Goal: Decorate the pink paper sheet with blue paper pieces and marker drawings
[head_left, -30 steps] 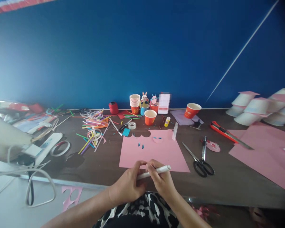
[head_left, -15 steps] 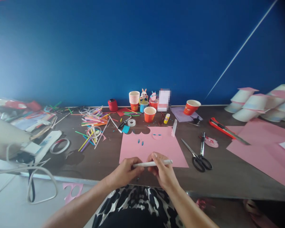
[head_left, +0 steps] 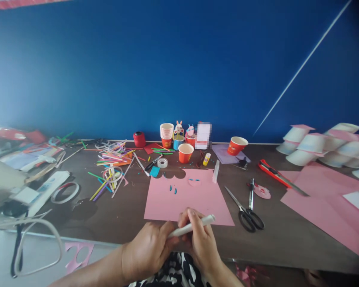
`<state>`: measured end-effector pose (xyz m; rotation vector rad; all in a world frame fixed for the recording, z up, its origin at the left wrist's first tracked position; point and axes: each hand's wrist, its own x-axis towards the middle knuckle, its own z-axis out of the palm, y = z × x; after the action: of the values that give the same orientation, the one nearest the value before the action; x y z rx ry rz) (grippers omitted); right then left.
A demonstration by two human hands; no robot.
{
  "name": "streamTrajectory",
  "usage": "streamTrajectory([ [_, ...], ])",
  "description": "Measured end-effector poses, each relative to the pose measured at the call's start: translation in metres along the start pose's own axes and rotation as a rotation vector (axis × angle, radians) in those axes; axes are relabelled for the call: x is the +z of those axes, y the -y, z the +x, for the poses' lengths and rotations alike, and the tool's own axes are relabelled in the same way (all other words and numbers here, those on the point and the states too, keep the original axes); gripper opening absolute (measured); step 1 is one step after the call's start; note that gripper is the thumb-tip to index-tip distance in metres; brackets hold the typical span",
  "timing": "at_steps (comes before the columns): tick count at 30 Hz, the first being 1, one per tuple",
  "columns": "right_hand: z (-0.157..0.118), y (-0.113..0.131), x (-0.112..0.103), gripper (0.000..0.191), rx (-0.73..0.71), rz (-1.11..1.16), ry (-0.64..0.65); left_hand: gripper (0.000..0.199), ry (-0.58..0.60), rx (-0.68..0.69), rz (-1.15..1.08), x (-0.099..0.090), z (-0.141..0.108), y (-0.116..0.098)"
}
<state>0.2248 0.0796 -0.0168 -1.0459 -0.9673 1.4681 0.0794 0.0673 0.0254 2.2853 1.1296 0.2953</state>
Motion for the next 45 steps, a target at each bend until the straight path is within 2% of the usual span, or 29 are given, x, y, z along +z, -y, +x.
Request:
streamTrajectory([
  [2,0.003,0.0,0.001,0.045,-0.02,-0.028,0.021,0.02,0.005,0.005,0.071,-0.001,0.006,0.007],
  [4,0.003,0.0,0.0,0.039,-0.012,-0.081,0.138,0.02,0.011,0.015,0.149,-0.006,0.012,0.023],
  [5,0.003,0.0,-0.002,0.035,-0.005,-0.119,0.213,0.02,-0.011,0.009,0.197,-0.011,0.015,0.035],
  [7,-0.001,-0.001,-0.01,0.034,-0.01,-0.226,0.296,0.022,-0.149,-0.103,0.303,-0.024,0.02,0.063],
  [10,-0.005,-0.003,-0.03,0.027,-0.049,-0.44,0.198,0.027,-0.334,-0.29,0.426,-0.044,0.023,0.108],
  [12,-0.005,-0.003,-0.046,0.019,-0.066,-0.57,0.125,0.027,-0.336,-0.358,0.498,-0.053,0.026,0.131],
  [14,-0.002,-0.001,-0.06,0.019,-0.104,-0.672,0.083,0.032,-0.393,-0.357,0.564,-0.055,0.03,0.144],
  [16,0.002,0.003,-0.068,0.018,-0.162,-0.741,0.056,0.042,-0.481,-0.291,0.608,-0.051,0.036,0.145],
  [18,0.005,0.007,-0.072,0.016,-0.221,-0.793,0.033,0.043,-0.51,-0.172,0.576,-0.041,0.043,0.135],
  [21,0.01,0.008,-0.071,0.015,-0.281,-0.875,0.012,0.022,-0.375,0.041,0.443,-0.023,0.053,0.112],
  [22,0.011,0.007,-0.07,0.014,-0.295,-0.905,0.013,0.018,-0.336,0.065,0.422,-0.016,0.056,0.105],
  [26,0.018,0.004,-0.069,0.015,-0.34,-1.0,0.027,0.012,-0.217,0.056,0.414,-0.001,0.067,0.09],
  [31,0.033,0.01,-0.069,0.015,-0.362,-1.111,0.057,0.014,-0.169,0.015,0.427,-0.001,0.077,0.089],
  [39,0.065,0.008,-0.05,0.02,-0.397,-1.288,0.165,0.013,-0.185,0.001,0.417,0.004,0.084,0.088],
  [45,0.102,0.017,-0.039,0.019,-0.356,-1.428,0.215,0.012,-0.293,0.002,0.278,-0.015,0.104,0.087],
])
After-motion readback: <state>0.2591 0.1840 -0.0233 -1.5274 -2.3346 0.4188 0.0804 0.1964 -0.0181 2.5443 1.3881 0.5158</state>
